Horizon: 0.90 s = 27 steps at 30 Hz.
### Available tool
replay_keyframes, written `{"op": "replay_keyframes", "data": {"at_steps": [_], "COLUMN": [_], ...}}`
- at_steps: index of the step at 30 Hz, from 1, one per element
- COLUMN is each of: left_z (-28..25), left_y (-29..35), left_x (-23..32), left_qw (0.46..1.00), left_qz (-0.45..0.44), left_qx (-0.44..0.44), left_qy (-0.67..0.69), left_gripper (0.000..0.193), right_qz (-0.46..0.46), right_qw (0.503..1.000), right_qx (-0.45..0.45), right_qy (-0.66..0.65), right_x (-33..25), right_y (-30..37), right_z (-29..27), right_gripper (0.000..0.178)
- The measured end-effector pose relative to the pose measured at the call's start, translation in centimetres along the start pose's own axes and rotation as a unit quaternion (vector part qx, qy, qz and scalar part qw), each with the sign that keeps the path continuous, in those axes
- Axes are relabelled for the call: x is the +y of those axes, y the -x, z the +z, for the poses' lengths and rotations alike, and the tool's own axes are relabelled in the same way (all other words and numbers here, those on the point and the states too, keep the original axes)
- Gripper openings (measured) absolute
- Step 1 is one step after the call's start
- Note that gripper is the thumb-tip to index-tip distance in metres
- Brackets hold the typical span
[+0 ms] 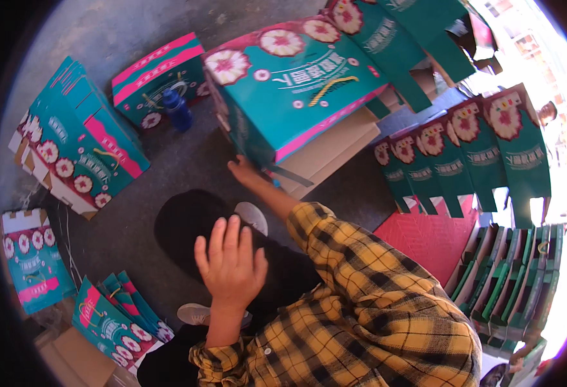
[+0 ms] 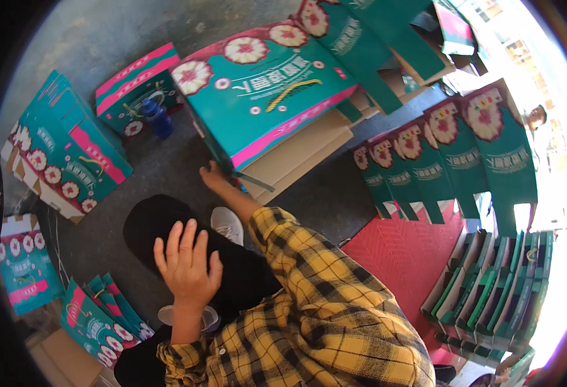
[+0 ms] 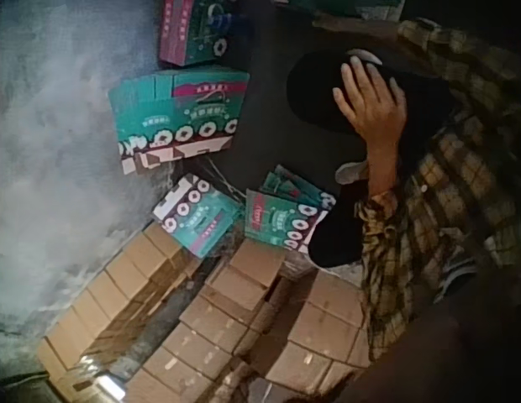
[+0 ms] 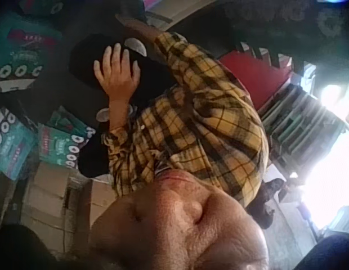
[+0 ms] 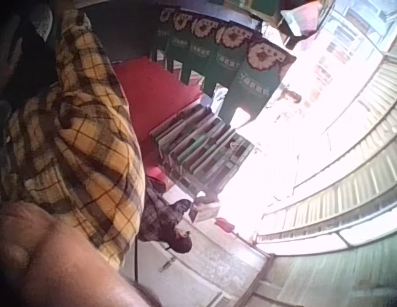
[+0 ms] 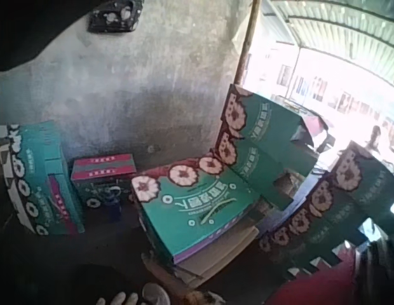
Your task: Folding and assembling cardboard packaging boxes for mangosteens.
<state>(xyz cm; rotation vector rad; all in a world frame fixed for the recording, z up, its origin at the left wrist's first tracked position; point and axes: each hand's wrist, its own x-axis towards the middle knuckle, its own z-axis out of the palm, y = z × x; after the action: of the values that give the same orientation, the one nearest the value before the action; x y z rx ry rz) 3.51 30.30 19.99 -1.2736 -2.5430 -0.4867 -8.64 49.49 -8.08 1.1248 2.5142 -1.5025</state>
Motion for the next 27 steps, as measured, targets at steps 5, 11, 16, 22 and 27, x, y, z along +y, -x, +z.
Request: {"op": "replay_keyframes", "data": {"at_steps": [5, 11, 16, 22, 27], "left_z": [0.6, 1.2, 1.1, 1.8, 2.1], "left_y": [-0.7, -1.1, -1.0, -2.6, -3.9], "left_x": [0.5, 0.9, 1.1, 2.3, 3.3], "left_qw": [1.0, 0.999, 1.0, 0.998, 0.996], "left_qz": [-0.01, 0.011, 0.02, 0.063, 0.09], "left_qx": [0.001, 0.008, -0.001, 0.004, 0.017], "left_qy": [0.009, 0.037, 0.016, 0.011, 0.013], "left_gripper": [0.035, 0.033, 0.034, 0.033, 0.032], "right_qz": [0.011, 0.038, 0.069, 0.069, 0.027], "right_qw": [0.997, 0.986, 0.993, 0.988, 0.981], "right_qx": [0.006, -0.001, -0.013, 0.022, 0.053], "right_qy": [-0.082, -0.164, -0.098, -0.138, -0.186], "right_x": [2.0, 0.8, 1.9, 4.4, 4.1], "right_y": [-0.8, -1.1, -2.9, -4.9, -3.2], "right_z": [0.5, 1.7, 4.6, 4.1, 0.2], "right_gripper": [0.069, 0.067, 0.065, 0.061, 0.06]}}
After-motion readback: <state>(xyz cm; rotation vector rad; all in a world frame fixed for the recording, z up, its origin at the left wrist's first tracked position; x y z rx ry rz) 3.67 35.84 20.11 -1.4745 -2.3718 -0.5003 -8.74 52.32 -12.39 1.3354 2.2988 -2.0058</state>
